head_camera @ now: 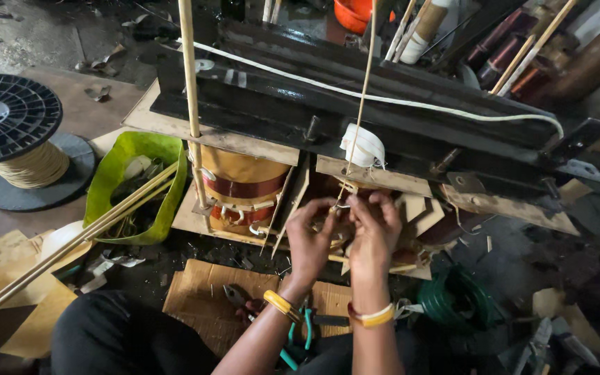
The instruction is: The person sits on the floor and works on a cylindrical electrical device with copper windings. They use pliers and a screwdriver to strip, cut, and connect wires to the device, securing them with wooden dowels and tape.
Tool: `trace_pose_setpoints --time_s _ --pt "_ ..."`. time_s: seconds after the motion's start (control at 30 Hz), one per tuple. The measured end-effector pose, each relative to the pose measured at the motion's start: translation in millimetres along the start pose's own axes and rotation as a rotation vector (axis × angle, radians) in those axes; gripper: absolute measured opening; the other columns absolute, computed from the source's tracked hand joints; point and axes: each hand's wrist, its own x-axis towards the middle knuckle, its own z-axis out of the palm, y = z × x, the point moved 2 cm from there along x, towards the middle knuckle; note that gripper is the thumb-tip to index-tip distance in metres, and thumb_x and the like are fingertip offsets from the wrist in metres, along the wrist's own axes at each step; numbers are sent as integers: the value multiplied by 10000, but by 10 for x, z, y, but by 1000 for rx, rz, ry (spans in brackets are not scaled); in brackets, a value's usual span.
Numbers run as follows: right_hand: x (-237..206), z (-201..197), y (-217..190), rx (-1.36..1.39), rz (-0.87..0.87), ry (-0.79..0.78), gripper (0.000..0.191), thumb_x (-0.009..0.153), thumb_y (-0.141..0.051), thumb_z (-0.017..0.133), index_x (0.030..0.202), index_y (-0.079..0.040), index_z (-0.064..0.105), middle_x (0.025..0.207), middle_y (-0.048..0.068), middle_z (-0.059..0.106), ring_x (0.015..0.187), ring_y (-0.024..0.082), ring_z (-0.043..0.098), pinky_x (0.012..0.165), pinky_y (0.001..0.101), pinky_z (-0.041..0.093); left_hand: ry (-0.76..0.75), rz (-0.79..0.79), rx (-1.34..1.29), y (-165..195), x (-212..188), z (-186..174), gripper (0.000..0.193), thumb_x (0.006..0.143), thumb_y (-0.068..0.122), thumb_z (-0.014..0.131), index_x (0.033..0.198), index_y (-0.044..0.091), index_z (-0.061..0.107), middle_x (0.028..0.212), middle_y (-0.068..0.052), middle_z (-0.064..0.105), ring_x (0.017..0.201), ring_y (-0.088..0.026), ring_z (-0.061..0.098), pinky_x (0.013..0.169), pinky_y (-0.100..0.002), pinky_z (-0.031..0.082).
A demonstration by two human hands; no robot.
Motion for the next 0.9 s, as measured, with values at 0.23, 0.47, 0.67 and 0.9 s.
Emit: trace_pose_setpoints --time_s 0.23,0.47,0.67,0.9 --pt "-548 136 56 -399 -274 -92 185 900 32 737 1054 11 637 1049 85 737 984 127 709 898 260 572 55 71 31 -22 -58 -34 193 847 21 684 1039 13 709 897 -123 714 783 -201 669 688 -331 535" --pt "-230 124 -81 -731 -357 -64 220 987 3 664 1200 9 720 1114 72 766 1004 113 703 887 258 578 104 -146 -81 33 27 13 157 982 114 662 1017 -21 734 871 -137 772 747 -167 723 689 -311 572" --pt "-124 83 -117 -705 -190 -60 221 957 -29 717 1170 24 738 1000 87 794 880 109 737 812 243 591 176 -214 -28 111 71 74 191 921 131 704 999 -32 766 840 -127 784 686 -159 737 639 -290 580" --pt "-31 74 -49 -435 -200 -26 172 894 13 777 1015 6 654 976 79 751 862 112 692 776 247 569 16 -148 -90 60 1 31 188 915 72 722 1088 8 759 940 -130 736 826 -191 707 730 -325 562"
